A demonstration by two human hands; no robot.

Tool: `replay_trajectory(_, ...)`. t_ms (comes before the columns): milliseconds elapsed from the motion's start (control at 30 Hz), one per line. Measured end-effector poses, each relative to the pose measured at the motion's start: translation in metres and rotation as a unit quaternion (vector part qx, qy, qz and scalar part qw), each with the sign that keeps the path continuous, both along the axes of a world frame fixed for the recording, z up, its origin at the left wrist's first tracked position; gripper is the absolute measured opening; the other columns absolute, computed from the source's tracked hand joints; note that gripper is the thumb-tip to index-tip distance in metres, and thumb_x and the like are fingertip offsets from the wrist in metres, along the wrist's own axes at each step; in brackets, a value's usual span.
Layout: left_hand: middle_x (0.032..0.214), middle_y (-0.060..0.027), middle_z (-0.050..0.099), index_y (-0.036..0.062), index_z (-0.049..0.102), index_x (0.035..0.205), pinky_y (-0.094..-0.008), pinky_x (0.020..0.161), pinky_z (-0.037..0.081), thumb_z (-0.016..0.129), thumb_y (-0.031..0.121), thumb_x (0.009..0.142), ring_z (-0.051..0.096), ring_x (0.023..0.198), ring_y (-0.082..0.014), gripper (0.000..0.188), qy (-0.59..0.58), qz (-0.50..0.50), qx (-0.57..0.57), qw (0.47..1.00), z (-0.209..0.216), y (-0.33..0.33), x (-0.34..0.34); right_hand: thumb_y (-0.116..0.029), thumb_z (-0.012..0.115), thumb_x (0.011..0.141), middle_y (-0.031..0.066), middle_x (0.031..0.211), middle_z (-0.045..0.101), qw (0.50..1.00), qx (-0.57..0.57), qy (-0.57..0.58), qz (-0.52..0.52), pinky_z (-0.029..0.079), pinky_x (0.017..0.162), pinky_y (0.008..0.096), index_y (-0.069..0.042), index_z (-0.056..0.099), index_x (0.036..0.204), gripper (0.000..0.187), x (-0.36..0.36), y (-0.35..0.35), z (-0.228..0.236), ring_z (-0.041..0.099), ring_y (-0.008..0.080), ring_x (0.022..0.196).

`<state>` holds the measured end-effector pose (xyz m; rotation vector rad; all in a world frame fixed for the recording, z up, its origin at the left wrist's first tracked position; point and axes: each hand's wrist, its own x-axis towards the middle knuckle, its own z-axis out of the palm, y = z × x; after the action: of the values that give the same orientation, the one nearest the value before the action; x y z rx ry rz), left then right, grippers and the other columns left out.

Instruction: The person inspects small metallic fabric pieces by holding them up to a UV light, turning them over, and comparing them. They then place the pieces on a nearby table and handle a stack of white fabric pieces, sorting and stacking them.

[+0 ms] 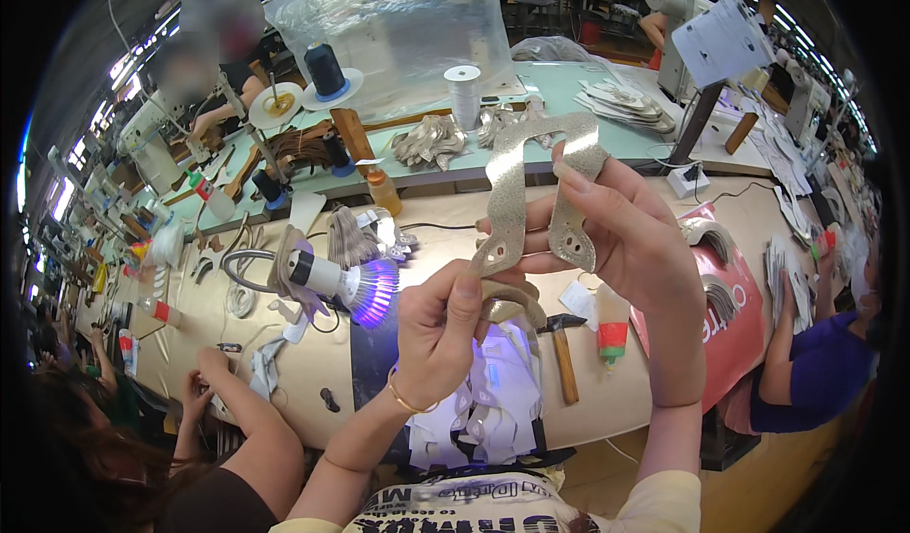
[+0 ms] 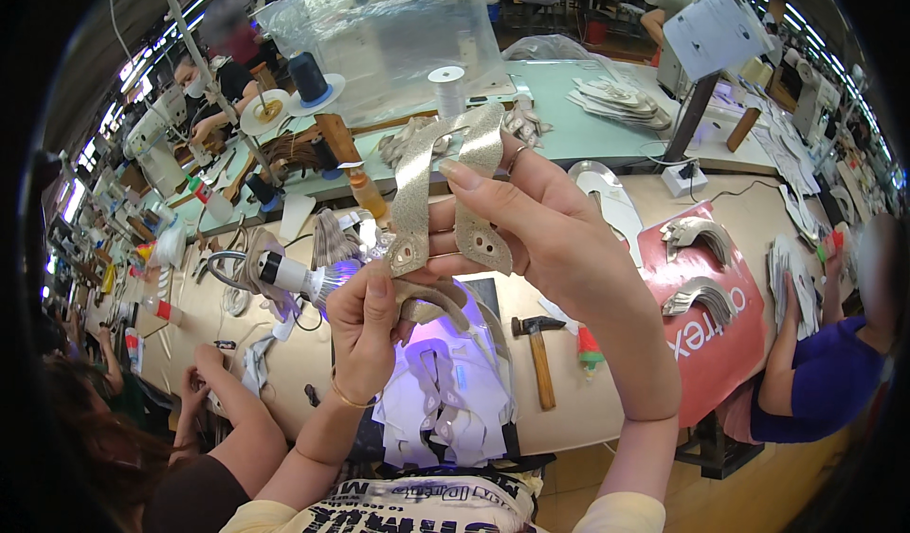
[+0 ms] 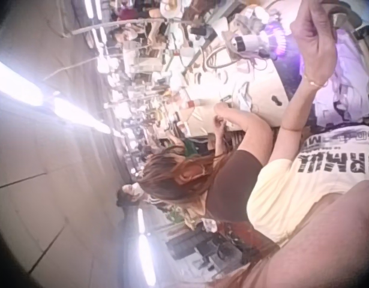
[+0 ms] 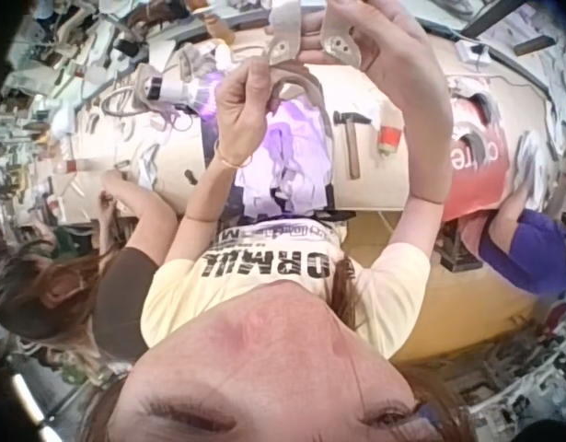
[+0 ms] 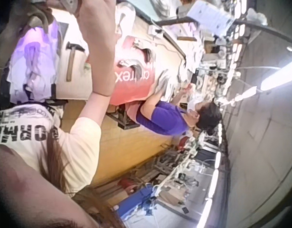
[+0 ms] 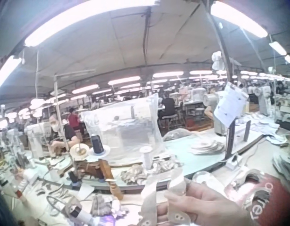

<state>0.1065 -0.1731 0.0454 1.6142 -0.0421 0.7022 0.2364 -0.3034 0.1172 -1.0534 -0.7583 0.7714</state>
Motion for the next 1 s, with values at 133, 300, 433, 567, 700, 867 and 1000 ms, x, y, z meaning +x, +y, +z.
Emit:
replay_trajectory(133, 0.057, 0.0028, 0.050, -0.0021, 0.065, 0.097, -0.0196, 0.044, 0.030, 0.040, 0.024, 0.102, 0.039, 0.048, -0.0017, 0.037, 0.006, -0.004, -0.001, 1.000, -0.002, -0.006, -0.006, -0.021, 0.041, 0.097, 0.0312, 0.108, 0.060, 1.000, 0.000, -0.003, -0.006, 0.057, 0.081, 0.0390, 0.005, 0.035, 0.131, 0.043, -0.008, -0.011, 0.001, 0.065, 0.0369, 0.096)
replay_trajectory(300, 0.057, 0.0024, 0.050, -0.0025, 0.065, 0.096, -0.0194, 0.044, 0.029, 0.040, 0.024, 0.102, 0.038, 0.048, -0.0016, 0.037, 0.000, -0.012, -0.029, 1.000, -0.002, -0.015, -0.014, -0.022, 0.042, 0.098, 0.0307, 0.108, 0.060, 1.000, 0.000, 0.003, -0.008, 0.057, 0.082, 0.0399, 0.005, 0.036, 0.130, 0.042, -0.019, -0.020, 0.001, 0.065, 0.0367, 0.095)
replay_trajectory(433, 0.057, 0.0022, 0.050, -0.0025, 0.065, 0.098, -0.0193, 0.044, 0.030, 0.041, 0.023, 0.101, 0.038, 0.049, -0.0015, 0.036, -0.005, -0.020, -0.020, 1.000, -0.003, -0.020, -0.020, -0.023, 0.042, 0.098, 0.0314, 0.108, 0.060, 1.000, 0.011, 0.004, -0.015, 0.056, 0.082, 0.0415, 0.005, 0.038, 0.127, 0.040, -0.028, -0.025, -0.001, 0.065, 0.0373, 0.095)
replay_trajectory(567, 0.055, 0.0033, 0.046, -0.0020, 0.066, 0.100, -0.0196, 0.044, 0.030, 0.041, 0.021, 0.101, 0.037, 0.048, -0.0016, 0.034, -0.012, -0.037, -0.007, 0.999, -0.006, -0.022, -0.028, -0.022, 0.048, 0.097, 0.0244, 0.111, 0.060, 0.999, -0.024, 0.032, -0.003, 0.056, 0.081, 0.0364, 0.002, 0.039, 0.128, 0.040, -0.034, -0.031, 0.002, 0.065, 0.0296, 0.098)
replay_trajectory(700, 0.054, 0.0042, 0.043, -0.0016, 0.066, 0.099, -0.0199, 0.044, 0.029, 0.040, 0.020, 0.101, 0.036, 0.047, -0.0015, 0.033, -0.011, -0.042, -0.007, 0.999, -0.006, -0.024, -0.035, -0.023, 0.042, 0.098, 0.0347, 0.108, 0.058, 1.000, -0.012, 0.001, -0.022, 0.056, 0.082, 0.0435, 0.003, 0.038, 0.126, 0.039, -0.043, -0.033, 0.002, 0.064, 0.0405, 0.097)
replay_trajectory(867, 0.054, 0.0040, 0.045, -0.0013, 0.066, 0.101, -0.0197, 0.044, 0.029, 0.040, 0.019, 0.101, 0.036, 0.047, -0.0012, 0.033, -0.008, -0.045, -0.012, 0.999, -0.009, -0.024, -0.036, -0.022, 0.048, 0.097, 0.0235, 0.110, 0.061, 0.999, -0.001, 0.042, 0.025, 0.056, 0.081, 0.0359, -0.002, 0.041, 0.129, 0.039, -0.037, -0.035, -0.001, 0.065, 0.0301, 0.097)
replay_trajectory(1000, 0.056, 0.0032, 0.049, -0.0009, 0.066, 0.101, -0.0196, 0.043, 0.029, 0.040, 0.019, 0.101, 0.037, 0.047, -0.0011, 0.033, 0.020, -0.038, -0.014, 0.999, -0.017, -0.027, -0.032, -0.025, 0.052, 0.096, 0.0162, 0.109, 0.063, 0.999, -0.030, 0.020, 0.008, 0.052, 0.081, 0.0296, -0.003, 0.044, 0.127, 0.039, -0.026, -0.035, -0.012, 0.064, 0.0203, 0.097)
